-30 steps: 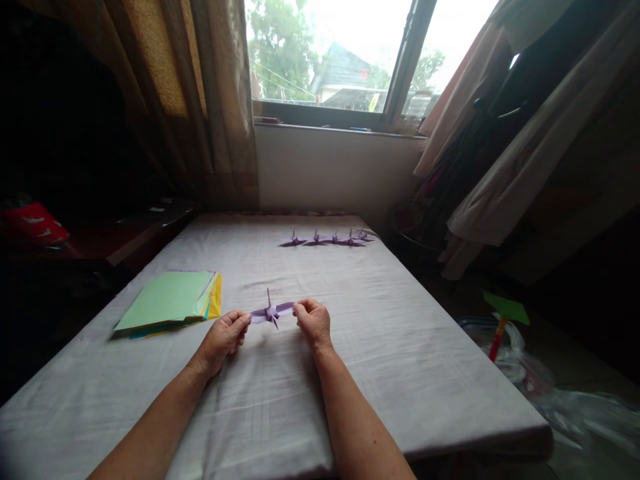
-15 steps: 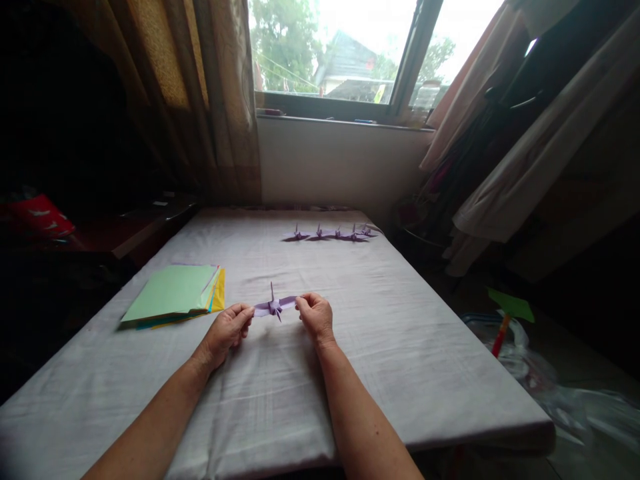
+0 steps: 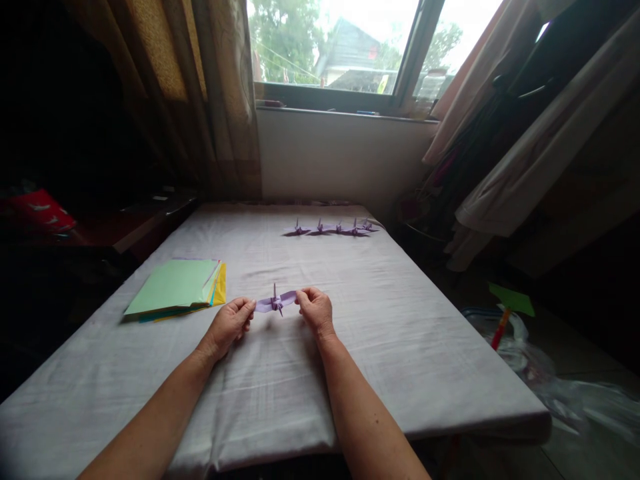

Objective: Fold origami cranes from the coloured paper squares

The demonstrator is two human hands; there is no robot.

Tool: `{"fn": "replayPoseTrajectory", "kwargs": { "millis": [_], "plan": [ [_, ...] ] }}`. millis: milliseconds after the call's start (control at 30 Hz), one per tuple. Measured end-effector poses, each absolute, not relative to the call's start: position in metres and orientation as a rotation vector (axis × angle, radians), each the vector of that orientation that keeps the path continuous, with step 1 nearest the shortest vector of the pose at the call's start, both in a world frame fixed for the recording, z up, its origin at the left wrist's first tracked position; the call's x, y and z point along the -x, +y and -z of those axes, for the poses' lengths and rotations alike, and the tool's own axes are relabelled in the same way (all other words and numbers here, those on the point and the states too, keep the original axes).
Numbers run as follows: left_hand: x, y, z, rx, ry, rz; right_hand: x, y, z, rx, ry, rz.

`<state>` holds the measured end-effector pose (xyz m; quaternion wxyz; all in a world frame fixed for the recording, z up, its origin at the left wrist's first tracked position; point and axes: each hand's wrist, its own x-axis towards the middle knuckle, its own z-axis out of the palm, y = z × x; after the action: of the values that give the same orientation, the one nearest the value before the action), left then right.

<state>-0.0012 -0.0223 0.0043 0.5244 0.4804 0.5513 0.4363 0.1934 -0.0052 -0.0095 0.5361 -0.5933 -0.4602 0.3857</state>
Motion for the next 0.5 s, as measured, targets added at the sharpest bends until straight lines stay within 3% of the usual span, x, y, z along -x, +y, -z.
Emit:
{"fn": "replayPoseTrajectory", "kwargs": {
  "millis": [500],
  "plan": [
    [0.0008,-0.0197,-0.0014,-1.106,1.316,-1.096,-0.1915,-0.0053,0.0144,1.423,-1.163,-0.768]
  ]
}}
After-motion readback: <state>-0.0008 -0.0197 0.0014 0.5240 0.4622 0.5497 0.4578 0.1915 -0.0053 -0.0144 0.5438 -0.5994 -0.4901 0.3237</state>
